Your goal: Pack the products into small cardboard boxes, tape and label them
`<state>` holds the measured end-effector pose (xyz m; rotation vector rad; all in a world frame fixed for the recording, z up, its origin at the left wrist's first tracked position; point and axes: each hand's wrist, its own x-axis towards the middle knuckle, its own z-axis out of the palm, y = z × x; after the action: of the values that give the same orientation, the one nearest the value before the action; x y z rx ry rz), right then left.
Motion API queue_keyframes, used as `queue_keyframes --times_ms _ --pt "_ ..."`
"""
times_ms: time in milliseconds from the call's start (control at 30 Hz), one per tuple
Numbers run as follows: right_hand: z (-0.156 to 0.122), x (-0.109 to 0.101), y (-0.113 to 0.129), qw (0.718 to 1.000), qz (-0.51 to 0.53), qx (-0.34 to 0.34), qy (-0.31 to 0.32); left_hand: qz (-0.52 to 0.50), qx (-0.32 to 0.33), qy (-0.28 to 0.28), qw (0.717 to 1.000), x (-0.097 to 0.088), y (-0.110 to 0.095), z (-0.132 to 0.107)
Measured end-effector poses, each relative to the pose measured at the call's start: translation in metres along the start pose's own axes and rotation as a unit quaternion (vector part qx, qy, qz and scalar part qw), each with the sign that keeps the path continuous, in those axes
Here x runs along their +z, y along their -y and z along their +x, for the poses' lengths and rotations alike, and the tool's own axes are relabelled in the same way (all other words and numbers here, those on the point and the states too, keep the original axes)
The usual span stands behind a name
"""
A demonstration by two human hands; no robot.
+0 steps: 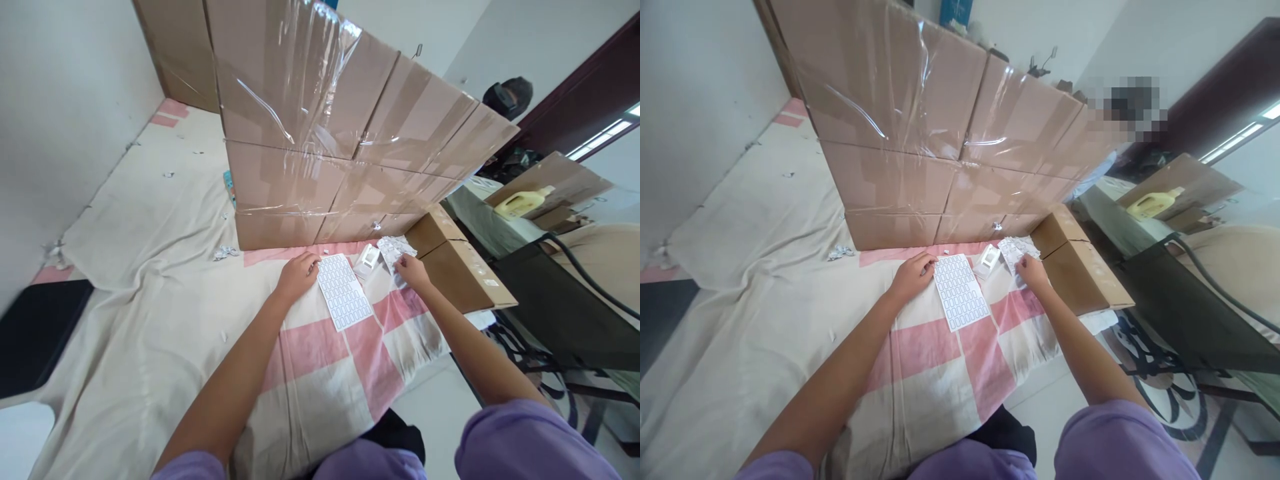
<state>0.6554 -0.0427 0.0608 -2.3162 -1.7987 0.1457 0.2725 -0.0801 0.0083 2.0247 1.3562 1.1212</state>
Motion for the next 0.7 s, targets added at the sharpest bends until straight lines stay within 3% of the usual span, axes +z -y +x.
queue_keyframes --times_ms 233,467,700 --pt "-0.003 -0.001 -0.006 0.999 0.034 -0.040 -0.015 -0.004 -0.005 0.003 1.000 0.001 0.000 0.000" --pt "0.001 0.004 -0.008 0.997 0.065 -0.015 -0.031 -0.004 -0.008 0.008 1.000 0.000 -0.001 0.000" --pt "-0.005 0.012 -0.002 0.999 0.027 0.006 -0.034 -0.001 -0.005 0.015 1.000 -0.001 -0.001 0.000"
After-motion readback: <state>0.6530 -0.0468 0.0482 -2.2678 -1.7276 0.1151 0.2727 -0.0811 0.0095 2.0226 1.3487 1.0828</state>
